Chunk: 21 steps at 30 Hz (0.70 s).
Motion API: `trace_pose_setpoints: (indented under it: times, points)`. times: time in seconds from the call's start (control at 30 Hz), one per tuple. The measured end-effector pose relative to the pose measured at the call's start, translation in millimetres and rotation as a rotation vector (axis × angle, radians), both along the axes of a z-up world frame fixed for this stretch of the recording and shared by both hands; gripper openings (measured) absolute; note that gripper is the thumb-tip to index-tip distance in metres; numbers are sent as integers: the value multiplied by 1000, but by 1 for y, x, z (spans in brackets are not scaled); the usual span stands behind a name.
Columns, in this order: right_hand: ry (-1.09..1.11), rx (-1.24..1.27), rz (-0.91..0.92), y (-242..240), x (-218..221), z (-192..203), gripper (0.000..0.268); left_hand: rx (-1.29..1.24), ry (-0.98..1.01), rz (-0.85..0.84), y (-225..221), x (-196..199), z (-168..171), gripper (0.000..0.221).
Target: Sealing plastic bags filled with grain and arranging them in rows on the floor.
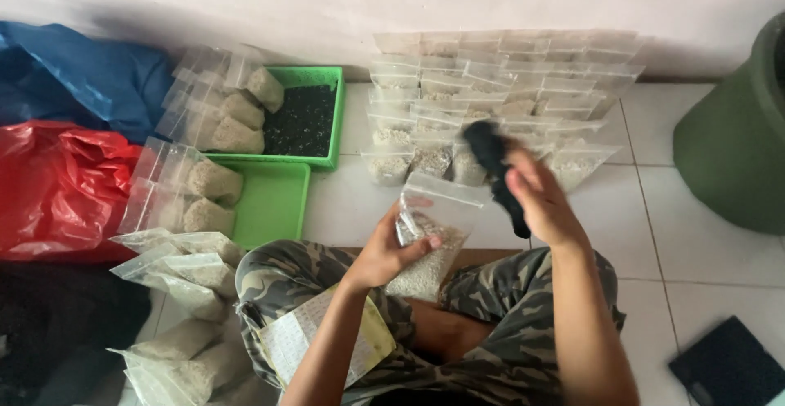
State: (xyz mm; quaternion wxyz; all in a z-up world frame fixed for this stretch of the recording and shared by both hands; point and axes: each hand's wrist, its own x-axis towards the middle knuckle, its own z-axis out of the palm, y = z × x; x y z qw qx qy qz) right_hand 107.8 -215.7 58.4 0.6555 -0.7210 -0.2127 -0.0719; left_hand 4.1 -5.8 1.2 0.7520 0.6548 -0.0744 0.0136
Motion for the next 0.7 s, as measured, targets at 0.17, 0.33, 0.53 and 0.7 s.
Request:
trace_pose_setpoints:
  times: [0.17,0.33,0.53,0.7]
  points:
    - [-164,-385,426,28,-10,13,26,71,45,-93,1,10,16,48]
    - [-167,-383,318,16,3,-30,18,50,56,-127,2,1,5,44]
    - [-92,-370,-44,-13,28,-71,25,69,101,-128,7,-2,-3,46]
    - [35,-504,-168,-69,51,-129,21,37,143,-32,19,0,-22,47]
